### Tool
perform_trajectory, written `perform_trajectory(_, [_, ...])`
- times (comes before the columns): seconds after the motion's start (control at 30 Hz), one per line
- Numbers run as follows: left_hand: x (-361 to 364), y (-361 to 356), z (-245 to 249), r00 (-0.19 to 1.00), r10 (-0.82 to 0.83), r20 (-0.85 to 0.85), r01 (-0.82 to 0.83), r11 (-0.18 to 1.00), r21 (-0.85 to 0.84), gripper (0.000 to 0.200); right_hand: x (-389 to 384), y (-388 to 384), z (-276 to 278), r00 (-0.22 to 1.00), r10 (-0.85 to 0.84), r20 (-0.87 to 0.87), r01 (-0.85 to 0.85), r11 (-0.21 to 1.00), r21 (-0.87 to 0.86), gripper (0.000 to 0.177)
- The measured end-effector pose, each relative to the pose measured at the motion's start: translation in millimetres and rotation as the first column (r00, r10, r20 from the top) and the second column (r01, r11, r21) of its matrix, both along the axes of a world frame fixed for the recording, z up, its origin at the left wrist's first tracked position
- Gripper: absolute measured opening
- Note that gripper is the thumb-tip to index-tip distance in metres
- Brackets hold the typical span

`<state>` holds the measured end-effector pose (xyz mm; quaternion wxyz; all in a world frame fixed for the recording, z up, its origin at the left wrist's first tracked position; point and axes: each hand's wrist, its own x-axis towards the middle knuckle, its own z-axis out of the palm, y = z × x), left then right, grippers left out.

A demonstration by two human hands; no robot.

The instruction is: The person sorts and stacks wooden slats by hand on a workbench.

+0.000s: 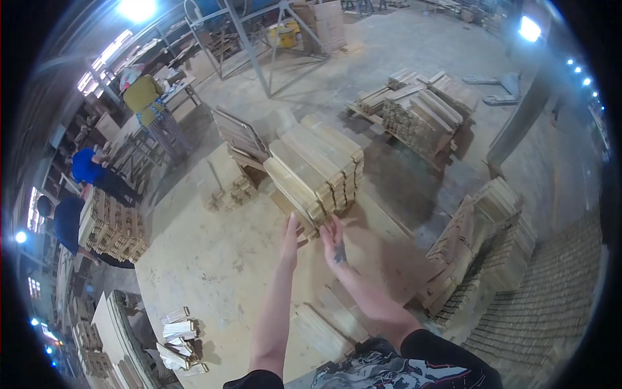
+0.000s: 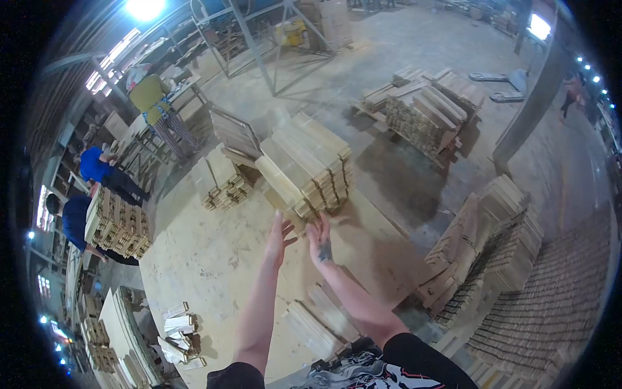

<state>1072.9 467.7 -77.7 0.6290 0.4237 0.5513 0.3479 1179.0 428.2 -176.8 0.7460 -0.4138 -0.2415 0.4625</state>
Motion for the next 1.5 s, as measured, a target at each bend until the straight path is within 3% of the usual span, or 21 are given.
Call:
perform_trajectory(0.07, [19.5, 18.4, 8.8, 1.000, 0.021, -0.009, -0.022, 0.999, -0.034, 0.106, -7.6, 0.0, 3.4, 0.998, 0.059, -0.013, -0.059, 0.998, -0.003, 0.077])
perform_trajectory(0.13, [27.7, 35.3, 3.4, 0.998, 0.066, -0.003, -0.066, 0.994, -0.091, 0.101, -21.6, -1.7, 11.1, 0.996, 0.047, -0.074, -0.050, 0.998, -0.045, 0.077])
perform_trajectory(0.27, [31.4, 46.9, -1.3, 0.999, 0.048, 0.026, -0.044, 0.987, -0.155, 0.090, -19.9, -14.7, 36.6, 0.979, 0.195, -0.061, -0.201, 0.973, -0.112, 0.072])
perform_trajectory(0.47, [15.0, 48.3, -7.7, 0.991, 0.111, 0.074, -0.098, 0.983, -0.156, 0.077, -14.1, -21.6, 7.1, 0.952, 0.302, -0.057, -0.300, 0.953, 0.047, 0.060])
perform_trajectory(0.67, [-29.3, -19.2, -6.3, 0.987, 0.079, 0.140, -0.063, 0.991, -0.115, 0.068, 5.6, -70.7, 10.2, 0.944, 0.273, 0.188, -0.237, 0.953, -0.191, 0.057])
perform_trajectory(0.77, [-62.9, -77.2, -19.5, 0.954, 0.075, 0.290, -0.028, 0.986, -0.161, 0.067, -26.7, -96.1, 2.8, 0.952, 0.289, 0.095, -0.248, 0.918, -0.308, 0.055])
perform_trajectory(0.87, [-84.6, -129.0, -26.6, 0.936, 0.157, 0.315, -0.082, 0.967, -0.240, 0.063, -46.4, -115.4, 15.5, 0.811, 0.523, 0.262, -0.452, 0.844, -0.288, 0.065])
perform_trajectory(0.97, [-119.1, -145.6, -29.1, 0.956, 0.172, 0.237, -0.111, 0.962, -0.250, 0.056, -77.2, -109.8, -6.6, 0.638, 0.696, 0.329, -0.598, 0.718, -0.357, 0.076])
perform_trajectory(1.13, [-174.0, -126.6, -26.3, 0.991, 0.133, 0.020, -0.125, 0.963, -0.238, 0.057, -141.9, -91.2, 14.3, 0.615, 0.718, 0.325, -0.561, 0.688, -0.460, 0.081])
perform_trajectory(1.2, [-178.5, -130.5, -23.9, 0.989, 0.148, -0.005, -0.146, 0.971, -0.191, 0.056, -162.2, -99.3, 15.1, 0.613, 0.702, 0.363, -0.573, 0.711, -0.408, 0.082])
perform_trajectory(1.23, [-179.0, -132.4, -37.9, 0.969, 0.225, -0.101, -0.234, 0.969, -0.081, 0.057, -168.7, -102.7, 0.0, 0.596, 0.688, 0.414, -0.591, 0.725, -0.355, 0.081])
perform_trajectory(1.3, [-187.0, -153.4, -45.1, 0.967, 0.248, -0.061, -0.250, 0.968, -0.022, 0.052, -176.8, -114.5, -23.6, 0.570, 0.644, 0.510, -0.620, 0.744, -0.247, 0.080])
perform_trajectory(1.33, [-188.2, -167.9, -36.8, 0.966, 0.255, -0.039, -0.255, 0.967, 0.003, 0.049, -178.5, -128.0, -16.0, 0.528, 0.657, 0.538, -0.606, 0.735, -0.303, 0.080])
perform_trajectory(1.4, [-199.1, -210.4, -21.2, 0.946, 0.320, 0.055, -0.317, 0.946, -0.060, 0.050, -178.5, -168.3, 5.3, 0.446, 0.685, 0.576, -0.563, 0.715, -0.415, 0.078])
perform_trajectory(1.43, [-207.7, -230.4, -20.9, 0.931, 0.352, 0.096, -0.344, 0.934, -0.094, 0.051, -181.3, -196.9, 29.0, 0.478, 0.664, 0.575, -0.590, 0.728, -0.350, 0.077])
perform_trajectory(1.5, [-230.3, -275.9, -45.9, 0.916, 0.376, 0.144, -0.327, 0.903, -0.279, 0.055, -175.2, -232.3, 35.1, 0.420, 0.696, 0.582, -0.642, 0.681, -0.352, 0.074])
